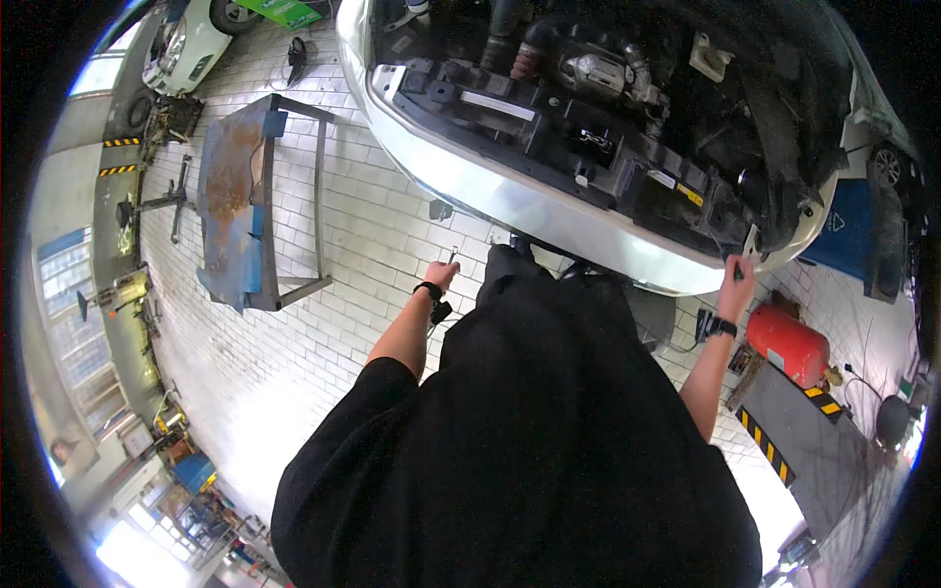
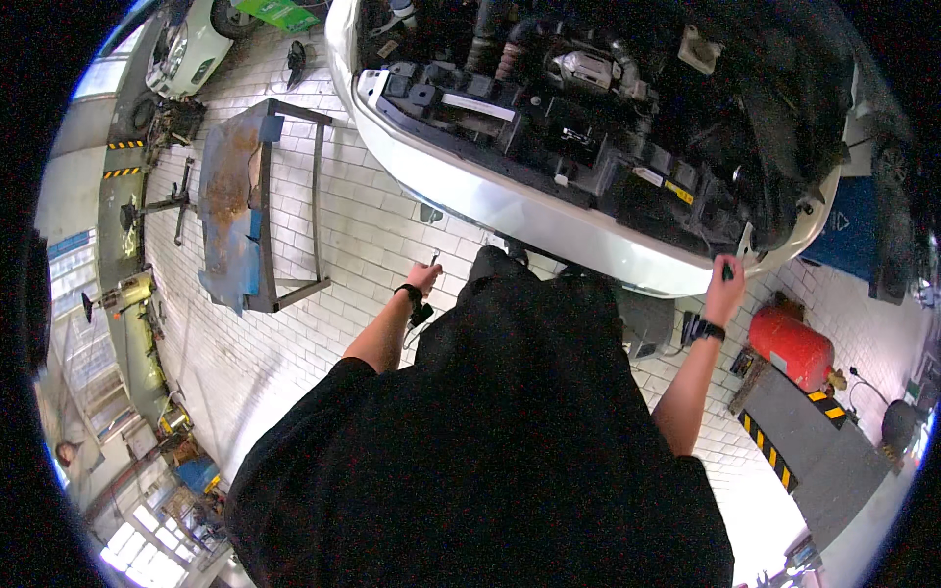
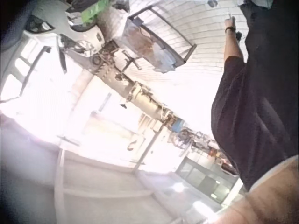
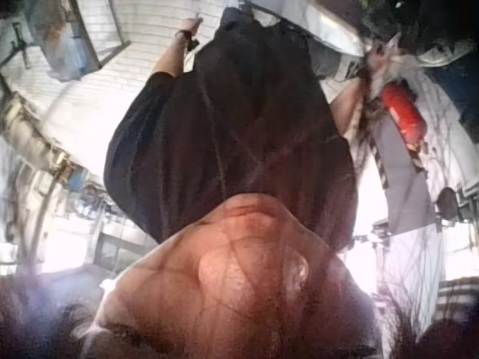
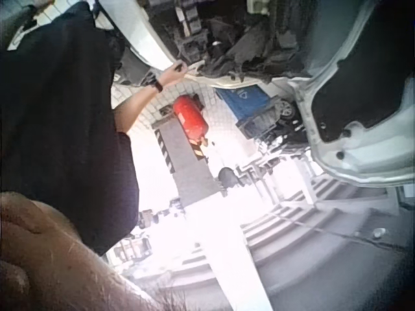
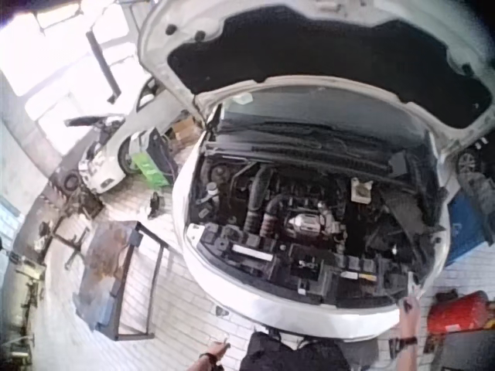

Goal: Repairing the front panel of a car engine bay using a screwdriver and wrench.

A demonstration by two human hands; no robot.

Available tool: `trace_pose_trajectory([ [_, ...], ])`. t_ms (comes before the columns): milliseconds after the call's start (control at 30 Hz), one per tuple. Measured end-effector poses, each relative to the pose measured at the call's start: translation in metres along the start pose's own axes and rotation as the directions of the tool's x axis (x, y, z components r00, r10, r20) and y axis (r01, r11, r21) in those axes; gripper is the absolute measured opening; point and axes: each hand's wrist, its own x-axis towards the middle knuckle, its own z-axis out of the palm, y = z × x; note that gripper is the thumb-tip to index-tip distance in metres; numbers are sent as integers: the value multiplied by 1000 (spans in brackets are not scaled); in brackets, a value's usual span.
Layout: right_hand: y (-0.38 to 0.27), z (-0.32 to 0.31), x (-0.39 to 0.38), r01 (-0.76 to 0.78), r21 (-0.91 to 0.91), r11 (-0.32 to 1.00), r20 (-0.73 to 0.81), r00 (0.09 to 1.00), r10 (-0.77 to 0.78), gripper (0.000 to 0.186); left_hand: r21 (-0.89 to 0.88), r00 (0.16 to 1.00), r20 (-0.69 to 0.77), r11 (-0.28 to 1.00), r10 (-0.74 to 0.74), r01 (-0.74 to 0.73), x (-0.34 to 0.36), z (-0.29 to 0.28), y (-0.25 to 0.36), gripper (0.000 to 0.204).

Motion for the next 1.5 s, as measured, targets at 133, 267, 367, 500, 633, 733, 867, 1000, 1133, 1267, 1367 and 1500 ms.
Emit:
trace_pose_trajectory([
  [133,-42,-13,-39,-109,-76,991,-21,994,108,22,173,996,71,982,60,-72,29,3,-19,42],
  [267,-48,-22,-66,-64,-83,994,-76,995,58,21,277,992,123,958,40,-73,34,5,-10,29],
  [367,-62,-28,-81,-92,-86,992,-77,993,86,21,264,988,126,957,86,-117,49,-3,-9,44],
  [500,-82,-26,-99,-95,-15,995,-92,991,94,21,250,988,87,957,127,-145,58,-17,-14,39],
  [633,-80,-19,-113,19,29,999,-115,993,-15,19,63,990,58,990,126,-130,27,-31,-2,35],
  [733,-102,-8,-128,12,31,999,-48,999,-10,19,55,989,-16,988,148,-147,0,-41,-26,34],
  [867,-115,11,-154,52,171,984,112,991,-72,20,26,995,-55,996,83,-82,-39,-49,-97,34],
  [1000,-121,43,-185,93,292,952,208,965,-158,21,264,978,-196,964,69,-15,-76,-68,-213,43],
  [1133,-136,65,-214,88,387,918,284,936,-210,22,184,946,-314,972,-83,147,-131,-85,-296,45],
  [1267,-170,67,-227,185,383,905,341,882,-325,22,-71,871,-483,995,-92,66,-144,-114,-350,39],
  [1367,-181,74,-234,161,354,921,347,892,-289,21,-167,777,-628,971,28,-169,-152,-177,-310,39],
  [1500,-188,92,-231,138,319,938,335,909,-247,21,-321,620,-687,607,379,-727,-268,-283,-162,25],
])
